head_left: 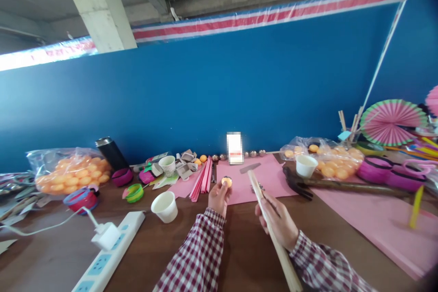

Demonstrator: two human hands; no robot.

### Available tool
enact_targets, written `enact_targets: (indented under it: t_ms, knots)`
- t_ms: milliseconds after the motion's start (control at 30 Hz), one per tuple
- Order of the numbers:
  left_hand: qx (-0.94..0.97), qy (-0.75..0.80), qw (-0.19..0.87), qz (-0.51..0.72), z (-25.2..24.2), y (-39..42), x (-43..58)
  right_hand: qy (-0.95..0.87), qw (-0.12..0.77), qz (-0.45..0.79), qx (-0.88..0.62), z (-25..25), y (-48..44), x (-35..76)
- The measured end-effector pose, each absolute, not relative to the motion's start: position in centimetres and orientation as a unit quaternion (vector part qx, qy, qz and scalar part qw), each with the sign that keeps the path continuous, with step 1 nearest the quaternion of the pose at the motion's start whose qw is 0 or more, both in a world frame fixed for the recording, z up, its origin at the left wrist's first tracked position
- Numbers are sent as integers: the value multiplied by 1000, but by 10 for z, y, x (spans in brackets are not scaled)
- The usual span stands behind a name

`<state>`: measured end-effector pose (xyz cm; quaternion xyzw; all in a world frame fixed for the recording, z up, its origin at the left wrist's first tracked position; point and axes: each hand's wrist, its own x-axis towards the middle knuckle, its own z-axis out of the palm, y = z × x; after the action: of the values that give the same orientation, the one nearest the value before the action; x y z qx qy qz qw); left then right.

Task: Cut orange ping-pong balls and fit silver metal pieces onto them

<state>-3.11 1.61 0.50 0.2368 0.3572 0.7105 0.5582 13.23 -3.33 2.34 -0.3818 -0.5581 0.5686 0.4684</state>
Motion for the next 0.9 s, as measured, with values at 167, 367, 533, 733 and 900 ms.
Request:
enact_targets:
  t_ms: [167, 367, 533, 733, 900]
  knots:
    - [236, 343, 566, 711, 6, 16, -31, -582, 433, 568, -389, 24, -35, 131]
    - [200, 330, 560, 733, 8, 15, -28, -572, 444, 566, -393, 26, -37, 129]
    - [209, 346, 580, 707, 10, 14, -28, -562, 460, 563, -395, 28, -38, 129]
    - [213, 337, 584, 707, 12, 13, -28, -568, 439, 578, -388, 26, -39, 128]
    - [207, 346, 575, 712, 13, 12, -27, -565, 465, 567, -379, 27, -40, 128]
